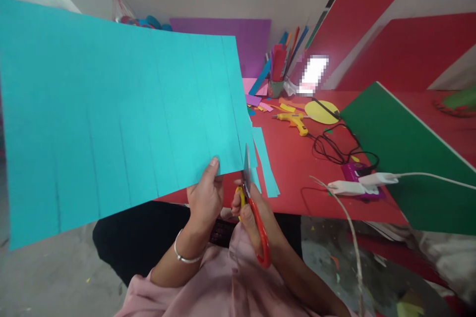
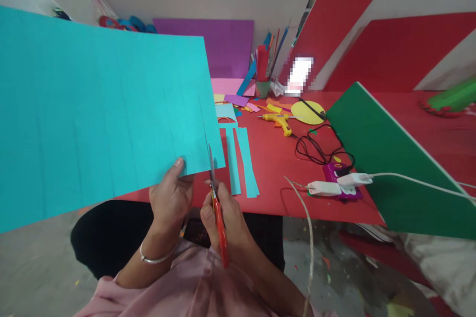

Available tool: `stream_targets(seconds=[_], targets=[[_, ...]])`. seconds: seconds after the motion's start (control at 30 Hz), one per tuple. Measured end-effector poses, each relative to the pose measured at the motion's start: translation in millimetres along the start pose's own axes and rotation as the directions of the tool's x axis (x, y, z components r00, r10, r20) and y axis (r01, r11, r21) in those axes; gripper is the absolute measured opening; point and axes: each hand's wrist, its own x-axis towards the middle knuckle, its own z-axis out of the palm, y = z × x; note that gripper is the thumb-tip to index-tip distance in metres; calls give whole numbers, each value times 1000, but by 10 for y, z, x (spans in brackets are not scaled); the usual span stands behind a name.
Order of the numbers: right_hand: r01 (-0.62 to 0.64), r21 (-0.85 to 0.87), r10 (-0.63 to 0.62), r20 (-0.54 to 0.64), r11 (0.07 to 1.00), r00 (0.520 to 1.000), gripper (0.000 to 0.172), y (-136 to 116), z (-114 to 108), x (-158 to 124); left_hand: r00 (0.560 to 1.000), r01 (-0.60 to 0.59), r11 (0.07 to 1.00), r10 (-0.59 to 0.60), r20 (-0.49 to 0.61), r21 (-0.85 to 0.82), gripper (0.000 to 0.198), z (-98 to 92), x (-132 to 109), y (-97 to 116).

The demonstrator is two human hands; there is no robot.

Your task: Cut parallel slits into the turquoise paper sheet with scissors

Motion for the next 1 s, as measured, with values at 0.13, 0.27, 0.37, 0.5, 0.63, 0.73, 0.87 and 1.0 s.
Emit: stream_targets(seconds=[0.13,0.27,0.37,0.5,0.63,0.73,0.87,1.0], targets=[[19,20,-19,31,1000,999,61,-15,-14,4,1000,1,1000,-1,-24,21,33,0,-6,-11],[6,26,-6,5,1000,1000,59,-26,-4,2,1000,1,998,1,-21,63,32,-25,5,-18],[-8,25,7,6,1000,1000,58,-15,9,2,1000,4,997,-3,-12,80,33,-29,9,-19],[1,4,-1,-3,1000,1000,57,-24,2,17,999,10,998,-8,-35,61,36,-12,7,-12],[-32,-22,33,34,999,999,58,-76,-22,38,997,27,998,-23,-68,55,37,-17,16,-13],[-43,-34,44,36,999,998,61,-66,-23,44,996,33,998,-28,-87,57,36,-34,33,-20],[-10,-33,11,10,999,1000,59,10,-7,45,997,25,997,-20,-75,67,33,-48,46,-26],[13,-37,-13,15,999,1000,53,37,-1,54,998,18,996,-13,-61,84,30,-59,49,-31]])
